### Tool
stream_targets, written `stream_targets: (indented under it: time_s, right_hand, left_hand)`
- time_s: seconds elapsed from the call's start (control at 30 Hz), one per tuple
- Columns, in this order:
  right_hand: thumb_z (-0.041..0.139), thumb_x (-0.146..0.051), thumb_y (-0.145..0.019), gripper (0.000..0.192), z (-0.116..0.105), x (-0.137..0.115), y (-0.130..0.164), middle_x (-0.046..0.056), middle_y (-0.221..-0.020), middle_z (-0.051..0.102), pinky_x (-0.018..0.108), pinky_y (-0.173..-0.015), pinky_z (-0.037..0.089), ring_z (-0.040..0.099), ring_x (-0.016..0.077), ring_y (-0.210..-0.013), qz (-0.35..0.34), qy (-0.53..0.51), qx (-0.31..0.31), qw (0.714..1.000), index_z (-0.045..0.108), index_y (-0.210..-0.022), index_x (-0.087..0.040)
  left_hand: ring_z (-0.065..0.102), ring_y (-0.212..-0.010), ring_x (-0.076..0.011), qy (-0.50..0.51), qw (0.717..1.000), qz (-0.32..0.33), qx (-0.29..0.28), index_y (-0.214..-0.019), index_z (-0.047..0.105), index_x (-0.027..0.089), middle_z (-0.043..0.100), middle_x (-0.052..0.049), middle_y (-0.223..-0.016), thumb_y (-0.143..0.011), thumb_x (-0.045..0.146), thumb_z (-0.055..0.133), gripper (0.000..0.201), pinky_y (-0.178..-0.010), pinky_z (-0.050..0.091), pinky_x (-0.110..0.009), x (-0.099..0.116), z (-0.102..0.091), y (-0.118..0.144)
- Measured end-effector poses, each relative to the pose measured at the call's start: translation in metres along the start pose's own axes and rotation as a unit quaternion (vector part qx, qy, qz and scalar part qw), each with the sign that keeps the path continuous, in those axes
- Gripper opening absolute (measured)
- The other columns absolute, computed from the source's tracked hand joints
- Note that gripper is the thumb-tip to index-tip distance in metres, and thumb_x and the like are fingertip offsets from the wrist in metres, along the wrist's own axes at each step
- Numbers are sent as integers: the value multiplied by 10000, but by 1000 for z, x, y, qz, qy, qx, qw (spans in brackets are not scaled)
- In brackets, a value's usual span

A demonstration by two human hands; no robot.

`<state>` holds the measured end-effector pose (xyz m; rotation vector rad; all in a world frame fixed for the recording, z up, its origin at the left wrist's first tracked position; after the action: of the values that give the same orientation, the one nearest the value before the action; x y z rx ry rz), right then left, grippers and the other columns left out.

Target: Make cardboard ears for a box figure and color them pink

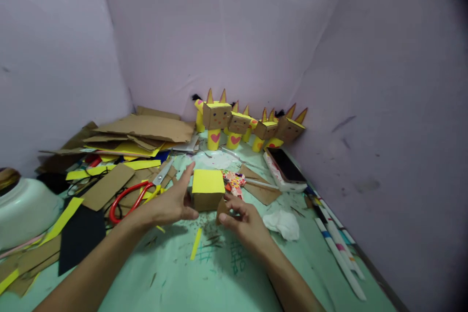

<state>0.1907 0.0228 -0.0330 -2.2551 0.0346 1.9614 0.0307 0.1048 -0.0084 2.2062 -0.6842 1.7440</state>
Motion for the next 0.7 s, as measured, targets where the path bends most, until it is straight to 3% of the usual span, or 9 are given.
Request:
stream_targets:
  time_s: [0.1, 0.17, 0.23, 0.3, 0.43, 0.5, 0.57, 0.7]
  right_hand:
    - [654, -280, -645, 96, 10, 1, -4, 77, -1063, 671, 357, -854, 437, 585, 262, -1035, -23, -3, -10, 1000, 629, -592, -204]
    - [642, -270, -656, 104, 15, 0, -10, 73, -1039, 672, 350, -852, 437, 590, 251, -1027, -38, 3, -26, 999, 611, -585, -201]
    - [642, -249, -653, 72, 12, -4, -17, 76, -1039, 670, 358, -854, 431, 565, 263, -1074, -46, 28, -26, 998, 617, -608, -197]
    - [638, -232, -649, 40, -2, -10, -22, 77, -991, 680, 356, -807, 443, 567, 272, -1053, -43, 63, 2, 997, 641, -666, -196]
    - [570, -260, -707, 104, -48, -23, -21, 4, -621, 636, 287, -603, 435, 591, 186, -632, -21, 82, 60, 995, 623, -653, -189]
    - [586, -260, -691, 110, -62, -23, -15, -7, -585, 624, 277, -581, 419, 574, 177, -591, -3, 90, 58, 994, 616, -618, -184]
    - [590, -241, -695, 87, -61, -18, -7, 4, -634, 646, 290, -609, 425, 590, 194, -643, 9, 129, 11, 992, 632, -641, -187]
    - [571, -114, -685, 110, -35, -17, 9, 40, -789, 677, 332, -747, 427, 594, 233, -843, -68, 240, -86, 965, 624, -638, -199]
  left_hand:
    - [599, -1032, -255, 35, 999, 0, -33, -1450, 122, 180, 530, -170, -1283, -522, 95, 715, 1105, -802, 510, -320, -6, 13, -4]
    - [576, -1073, -277, 18, 1000, 3, 16, -1444, 133, 179, 505, -164, -1306, -554, 133, 709, 1061, -847, 495, -359, -10, 7, -10]
    - [551, -1099, -308, -23, 997, 18, 73, -1414, 239, 182, 505, -153, -1303, -554, 188, 730, 990, -865, 487, -395, -9, -6, -14]
    - [543, -1099, -329, -75, 985, 20, 154, -1371, 342, 174, 542, -150, -1260, -549, 222, 750, 920, -869, 483, -410, -6, -26, -16]
    - [594, -1004, -314, -127, 957, -33, 258, -1402, 292, 136, 598, -169, -1178, -611, 253, 726, 910, -828, 498, -419, -11, -52, -20]
    - [588, -1031, -299, -112, 961, -23, 253, -1419, 251, 133, 587, -168, -1206, -629, 267, 718, 927, -848, 490, -405, -18, -51, -28]
    - [573, -1073, -278, -105, 968, 8, 229, -1429, 225, 143, 552, -160, -1266, -641, 257, 704, 929, -891, 467, -388, -23, -44, -37]
    - [537, -1130, -292, -158, 967, 38, 194, -1418, 269, 134, 533, -162, -1292, -640, 211, 684, 886, -968, 402, -415, -25, -28, -51]
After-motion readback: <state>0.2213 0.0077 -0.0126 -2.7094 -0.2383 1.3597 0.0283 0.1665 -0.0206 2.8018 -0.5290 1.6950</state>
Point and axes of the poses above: each hand's wrist, its own y-axis away from the middle knuckle, its own z-axis out of the palm, x = y × z, the point moved 6 cm from there along -y, towards the middle knuckle
